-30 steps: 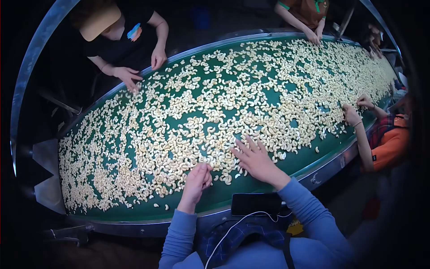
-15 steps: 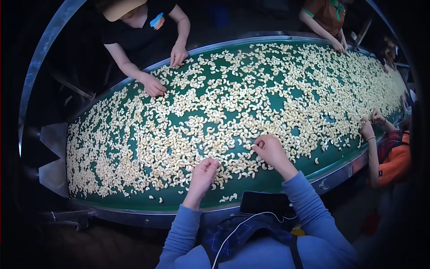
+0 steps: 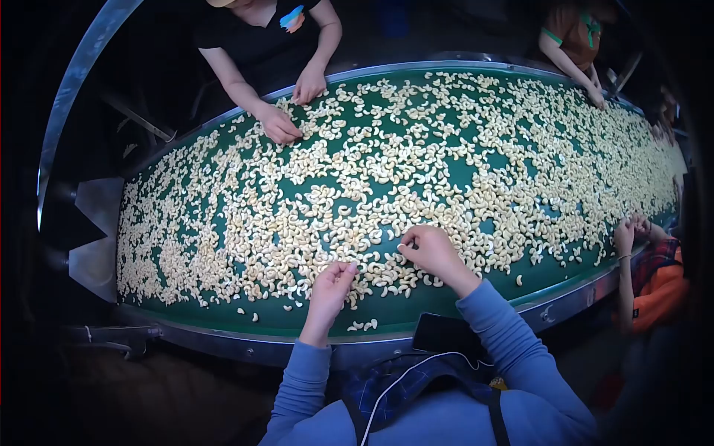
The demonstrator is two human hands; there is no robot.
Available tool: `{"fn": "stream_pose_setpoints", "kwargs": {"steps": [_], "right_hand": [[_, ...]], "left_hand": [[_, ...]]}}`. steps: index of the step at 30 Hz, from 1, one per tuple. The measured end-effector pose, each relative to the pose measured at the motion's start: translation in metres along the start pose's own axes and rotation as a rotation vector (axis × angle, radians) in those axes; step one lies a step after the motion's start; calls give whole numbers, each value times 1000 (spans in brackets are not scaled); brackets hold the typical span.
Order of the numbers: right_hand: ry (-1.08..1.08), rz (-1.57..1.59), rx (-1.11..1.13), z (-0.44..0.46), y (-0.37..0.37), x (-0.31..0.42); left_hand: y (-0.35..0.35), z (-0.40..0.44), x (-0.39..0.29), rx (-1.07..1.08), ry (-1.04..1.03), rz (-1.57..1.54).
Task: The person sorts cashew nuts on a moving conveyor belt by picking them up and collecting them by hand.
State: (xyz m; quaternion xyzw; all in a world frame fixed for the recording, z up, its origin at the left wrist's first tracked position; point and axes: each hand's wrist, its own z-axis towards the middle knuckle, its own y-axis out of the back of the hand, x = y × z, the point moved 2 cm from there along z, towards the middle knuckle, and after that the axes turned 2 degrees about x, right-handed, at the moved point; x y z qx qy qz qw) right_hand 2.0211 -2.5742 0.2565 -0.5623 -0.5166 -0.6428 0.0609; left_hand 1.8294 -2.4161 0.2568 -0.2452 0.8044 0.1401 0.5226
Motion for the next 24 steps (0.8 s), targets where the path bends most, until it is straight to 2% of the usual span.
{"fn": "stream_pose_setpoints", "kwargs": {"steps": [2,3,5,6,7,9,10,12,13,16,19,21,22,23,24], "right_hand": [[-153,243,125,-5,28,0],[-175,650,174,-4,31,-16],[-172,885,167,-2,37,-21],[-48,571,145,5,38,-14],[-106,189,143,6,39,-5],[128,-240,-18,4,26,19],[110,-346,-26,8,14,19],[150,-411,-19,15,-1,4],[171,-446,-14,18,-4,1],[102,-190,68,11,24,1],[85,11,107,1,51,-11],[12,46,157,-9,67,-16],[-2,-79,150,-9,67,-29],[-2,-72,166,-12,70,-24],[3,-67,180,-13,74,-9]], "left_hand": [[0,-2,4,-4,40,-30],[2,0,10,-30,43,-51],[8,2,22,-84,50,-88],[10,3,24,-77,38,-164],[12,2,24,-89,52,-159],[7,-6,14,-153,11,-65],[6,-12,8,-175,-36,120],[4,-25,1,-213,-122,490],[0,-29,0,-238,-160,535],[-11,-37,14,-296,-244,652],[-23,-47,14,-463,-248,876],[-22,-53,22,-511,-326,927],[-21,-53,30,-527,-373,939],[-22,-54,32,-541,-421,950],[-22,-52,33,-495,-306,846]]}}
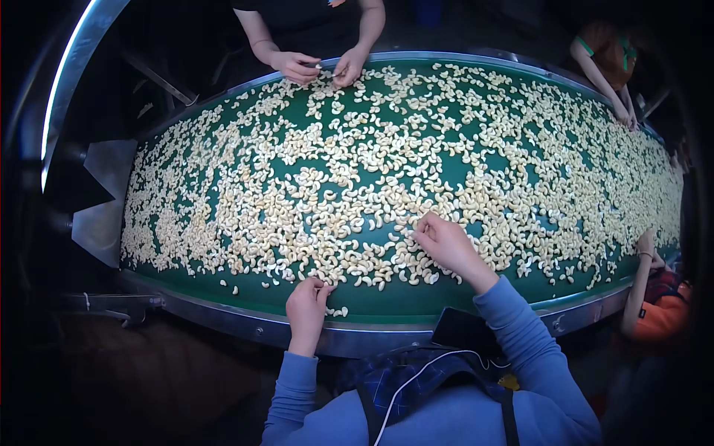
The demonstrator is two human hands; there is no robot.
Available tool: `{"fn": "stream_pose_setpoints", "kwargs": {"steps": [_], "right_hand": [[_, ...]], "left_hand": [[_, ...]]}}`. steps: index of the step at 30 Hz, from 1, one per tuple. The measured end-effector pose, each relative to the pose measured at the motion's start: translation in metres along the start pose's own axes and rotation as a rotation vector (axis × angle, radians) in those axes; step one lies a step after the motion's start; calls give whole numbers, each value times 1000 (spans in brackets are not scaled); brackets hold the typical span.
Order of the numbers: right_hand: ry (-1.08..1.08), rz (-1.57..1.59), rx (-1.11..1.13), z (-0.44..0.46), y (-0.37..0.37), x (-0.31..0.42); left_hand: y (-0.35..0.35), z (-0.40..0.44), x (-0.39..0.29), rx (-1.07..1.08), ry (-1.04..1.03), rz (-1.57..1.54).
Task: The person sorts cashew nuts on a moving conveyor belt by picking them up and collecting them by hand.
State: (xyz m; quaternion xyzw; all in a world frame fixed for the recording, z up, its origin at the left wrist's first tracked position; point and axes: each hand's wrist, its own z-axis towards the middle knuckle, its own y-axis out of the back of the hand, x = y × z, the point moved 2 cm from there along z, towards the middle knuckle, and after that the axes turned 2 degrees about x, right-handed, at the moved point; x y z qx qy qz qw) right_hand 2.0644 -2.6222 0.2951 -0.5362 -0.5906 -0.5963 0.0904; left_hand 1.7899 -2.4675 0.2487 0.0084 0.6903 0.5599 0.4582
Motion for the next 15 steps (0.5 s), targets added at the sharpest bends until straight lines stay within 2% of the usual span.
{"fn": "stream_pose_setpoints", "kwargs": {"steps": [2,3,5,6,8,9,10,11,13,15], "right_hand": [[93,-28,62,2,-11,17],[183,-11,77,6,-26,22],[291,-299,-94,13,-55,14],[256,-326,-54,16,-59,11],[187,-384,22,23,-60,6],[186,-236,54,20,-54,3],[180,-90,86,14,-44,-1],[174,54,117,6,-30,-4],[40,262,228,-7,-2,-14],[-32,585,266,-22,11,-44]], "left_hand": [[0,2,-1,159,221,-167],[-3,1,-2,194,309,-512],[-11,4,-6,247,462,-1209],[-6,8,-27,258,479,-1347],[-22,12,-32,234,451,-1173],[-27,14,-35,225,440,-1088],[-30,18,-37,272,377,-797],[-31,24,-51,167,203,-447],[-38,29,-80,11,60,-59],[-52,33,-80,69,67,73]]}}
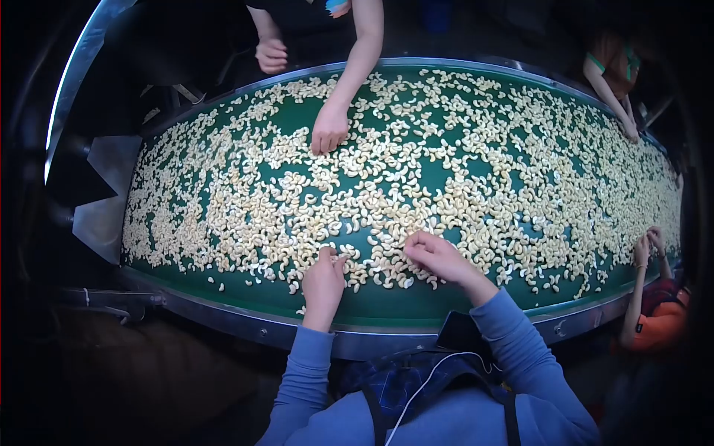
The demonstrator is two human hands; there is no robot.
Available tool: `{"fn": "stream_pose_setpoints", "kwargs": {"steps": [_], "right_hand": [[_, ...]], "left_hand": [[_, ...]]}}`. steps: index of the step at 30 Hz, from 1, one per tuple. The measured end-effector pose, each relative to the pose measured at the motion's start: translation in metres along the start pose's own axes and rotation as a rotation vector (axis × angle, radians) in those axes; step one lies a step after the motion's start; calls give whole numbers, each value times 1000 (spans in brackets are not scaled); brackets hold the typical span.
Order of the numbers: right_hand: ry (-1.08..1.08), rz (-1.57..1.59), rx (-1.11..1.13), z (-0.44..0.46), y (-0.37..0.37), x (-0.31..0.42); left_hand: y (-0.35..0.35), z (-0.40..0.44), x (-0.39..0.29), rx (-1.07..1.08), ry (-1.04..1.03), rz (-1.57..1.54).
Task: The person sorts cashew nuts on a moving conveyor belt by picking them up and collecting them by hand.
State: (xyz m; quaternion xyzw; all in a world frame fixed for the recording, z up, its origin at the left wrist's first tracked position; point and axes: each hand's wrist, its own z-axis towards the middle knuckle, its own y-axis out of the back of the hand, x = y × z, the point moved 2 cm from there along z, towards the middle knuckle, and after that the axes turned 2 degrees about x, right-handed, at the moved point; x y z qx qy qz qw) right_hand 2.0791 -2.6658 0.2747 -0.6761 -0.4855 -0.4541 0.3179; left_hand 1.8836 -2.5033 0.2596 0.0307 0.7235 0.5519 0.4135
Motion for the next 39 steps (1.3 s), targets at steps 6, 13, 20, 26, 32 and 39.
{"fn": "stream_pose_setpoints", "kwargs": {"steps": [6,13,20,26,32,39], "right_hand": [[-81,194,-114,-65,49,-8],[-134,323,-251,-130,96,-31],[-112,92,-501,-168,138,-60],[96,281,-151,-170,96,0],[278,-743,-658,-166,154,-31],[111,-486,-535,-171,197,-28]], "left_hand": [[-4,5,25,172,49,-555],[-19,7,18,-62,129,-651],[-34,18,11,56,136,126],[-64,-44,-112,828,272,-1488],[-152,-92,-187,1195,459,-1827],[-144,-76,-202,947,420,-1624]]}}
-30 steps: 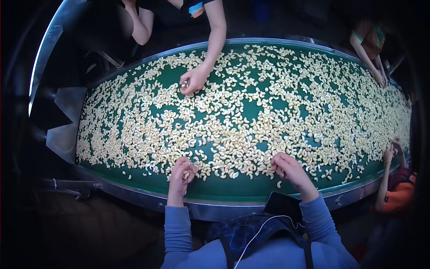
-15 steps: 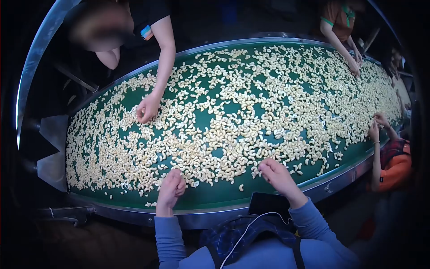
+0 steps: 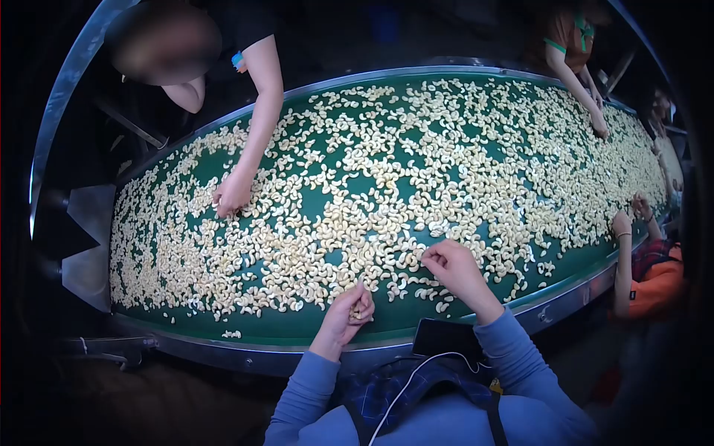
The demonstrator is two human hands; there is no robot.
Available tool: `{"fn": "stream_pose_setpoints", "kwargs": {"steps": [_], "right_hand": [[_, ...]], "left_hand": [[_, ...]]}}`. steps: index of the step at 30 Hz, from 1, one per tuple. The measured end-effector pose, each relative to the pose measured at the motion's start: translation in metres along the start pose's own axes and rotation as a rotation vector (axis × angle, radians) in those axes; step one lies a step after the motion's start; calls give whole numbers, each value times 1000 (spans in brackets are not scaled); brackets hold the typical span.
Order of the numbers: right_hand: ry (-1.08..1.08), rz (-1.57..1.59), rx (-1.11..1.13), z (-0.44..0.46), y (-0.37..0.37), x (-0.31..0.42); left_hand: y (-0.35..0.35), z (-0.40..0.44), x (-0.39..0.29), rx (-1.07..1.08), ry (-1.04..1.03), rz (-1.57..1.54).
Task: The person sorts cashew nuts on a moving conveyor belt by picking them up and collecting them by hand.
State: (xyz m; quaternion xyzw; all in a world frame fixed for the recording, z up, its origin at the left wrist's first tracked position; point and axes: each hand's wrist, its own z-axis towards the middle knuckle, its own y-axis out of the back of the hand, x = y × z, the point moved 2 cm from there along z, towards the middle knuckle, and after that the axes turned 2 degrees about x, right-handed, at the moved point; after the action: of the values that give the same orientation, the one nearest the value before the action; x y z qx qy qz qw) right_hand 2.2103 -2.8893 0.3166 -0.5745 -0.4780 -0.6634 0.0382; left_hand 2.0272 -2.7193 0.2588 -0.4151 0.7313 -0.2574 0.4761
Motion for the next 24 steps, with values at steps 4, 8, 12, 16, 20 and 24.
{"fn": "stream_pose_setpoints", "kwargs": {"steps": [4,8,12,16,20,24], "right_hand": [[170,-200,-150,25,-28,-17],[-15,-40,115,19,0,-27],[-183,349,203,13,20,-37],[211,-37,138,24,-1,-8],[306,-330,104,36,-32,-8],[232,-300,253,37,-14,-24]], "left_hand": [[-26,19,-14,-103,-67,150],[-25,23,-8,-193,-106,291],[-18,18,1,-287,-49,471],[-33,48,2,-424,-417,1048],[-66,77,-13,-586,-510,1583],[-62,81,-9,-563,-434,1684]]}}
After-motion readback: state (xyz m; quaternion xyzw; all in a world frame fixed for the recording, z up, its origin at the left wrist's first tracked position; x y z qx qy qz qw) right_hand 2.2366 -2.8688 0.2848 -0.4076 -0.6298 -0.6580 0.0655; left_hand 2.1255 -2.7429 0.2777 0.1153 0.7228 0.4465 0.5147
